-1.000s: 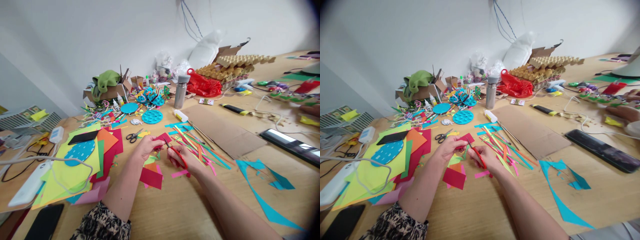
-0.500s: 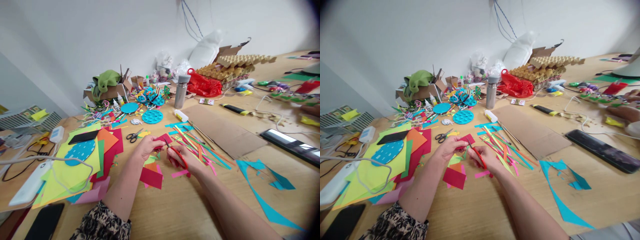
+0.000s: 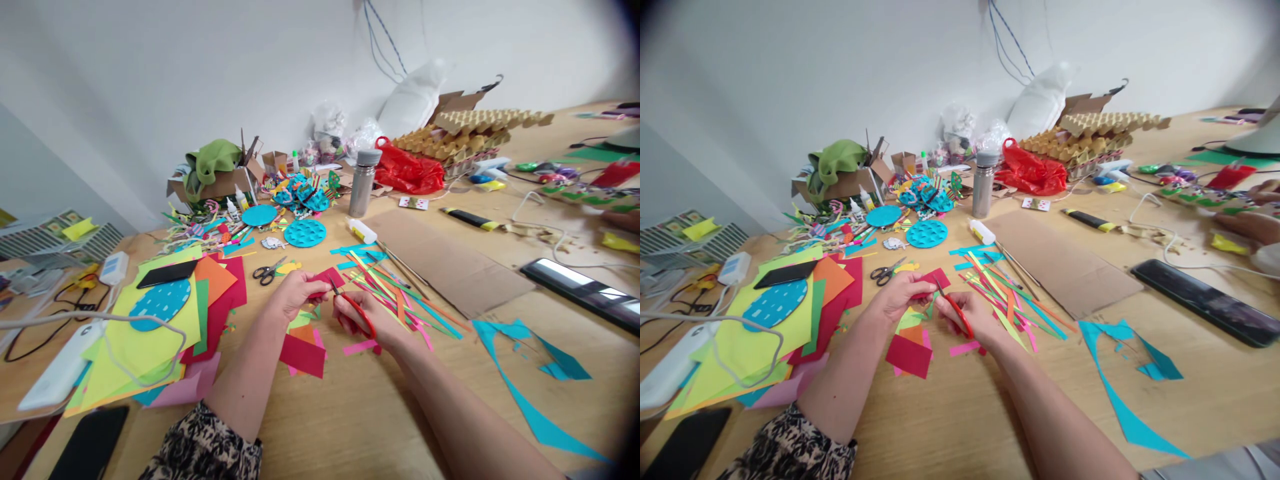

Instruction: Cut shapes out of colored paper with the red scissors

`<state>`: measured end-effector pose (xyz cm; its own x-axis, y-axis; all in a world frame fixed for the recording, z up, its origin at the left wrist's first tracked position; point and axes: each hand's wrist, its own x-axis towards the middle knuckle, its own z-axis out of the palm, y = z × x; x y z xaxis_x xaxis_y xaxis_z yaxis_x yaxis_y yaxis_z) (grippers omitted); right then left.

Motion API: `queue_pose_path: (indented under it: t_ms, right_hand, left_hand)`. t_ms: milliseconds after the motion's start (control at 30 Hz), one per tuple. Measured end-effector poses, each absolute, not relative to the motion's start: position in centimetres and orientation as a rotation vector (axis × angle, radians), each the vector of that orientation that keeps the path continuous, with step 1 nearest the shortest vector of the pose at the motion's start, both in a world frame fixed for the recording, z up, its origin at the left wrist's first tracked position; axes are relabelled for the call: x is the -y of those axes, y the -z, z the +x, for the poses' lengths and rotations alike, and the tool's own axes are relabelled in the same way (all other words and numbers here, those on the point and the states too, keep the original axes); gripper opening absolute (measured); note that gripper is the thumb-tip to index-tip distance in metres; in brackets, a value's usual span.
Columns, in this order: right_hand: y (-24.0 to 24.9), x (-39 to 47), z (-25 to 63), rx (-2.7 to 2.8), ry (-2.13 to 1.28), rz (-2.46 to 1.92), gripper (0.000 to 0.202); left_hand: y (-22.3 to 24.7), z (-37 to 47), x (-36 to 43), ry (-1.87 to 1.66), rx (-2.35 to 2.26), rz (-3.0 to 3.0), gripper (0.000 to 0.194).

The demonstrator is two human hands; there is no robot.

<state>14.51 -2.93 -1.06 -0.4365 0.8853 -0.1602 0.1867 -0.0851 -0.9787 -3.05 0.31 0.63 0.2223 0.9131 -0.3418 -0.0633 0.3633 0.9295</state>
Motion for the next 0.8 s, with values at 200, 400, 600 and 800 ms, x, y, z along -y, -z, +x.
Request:
queue_pose_path:
  t_ms: [200, 400, 600, 800]
  right_hand:
    - [0.99, 3.03, 14.58, 1.633, -1.579, -1.144, 0.061]
    - [0.91, 2.99, 14.51, 1.619, -1.584, -1.156, 0.061]
    - [0.86, 2.97, 14.54, 1.586, -1.595, -1.179, 0.057]
    - [0.83, 2.91, 14.48, 1.562, -1.607, -1.172, 0.058]
  left_hand:
    - [-0.68, -3.15, -0.3, -0.822, -1.13, 0.959, 0.019]
    - [-0.89, -3.06, -0.2, -0.816, -1.131, 0.95, 0.019]
    - [-1.02, -2.95, -0.13, -0.827, -1.149, 0.949, 0.016]
    - [-0.49, -3.16, -0.31, -0.831, -1.128, 0.965, 0.016]
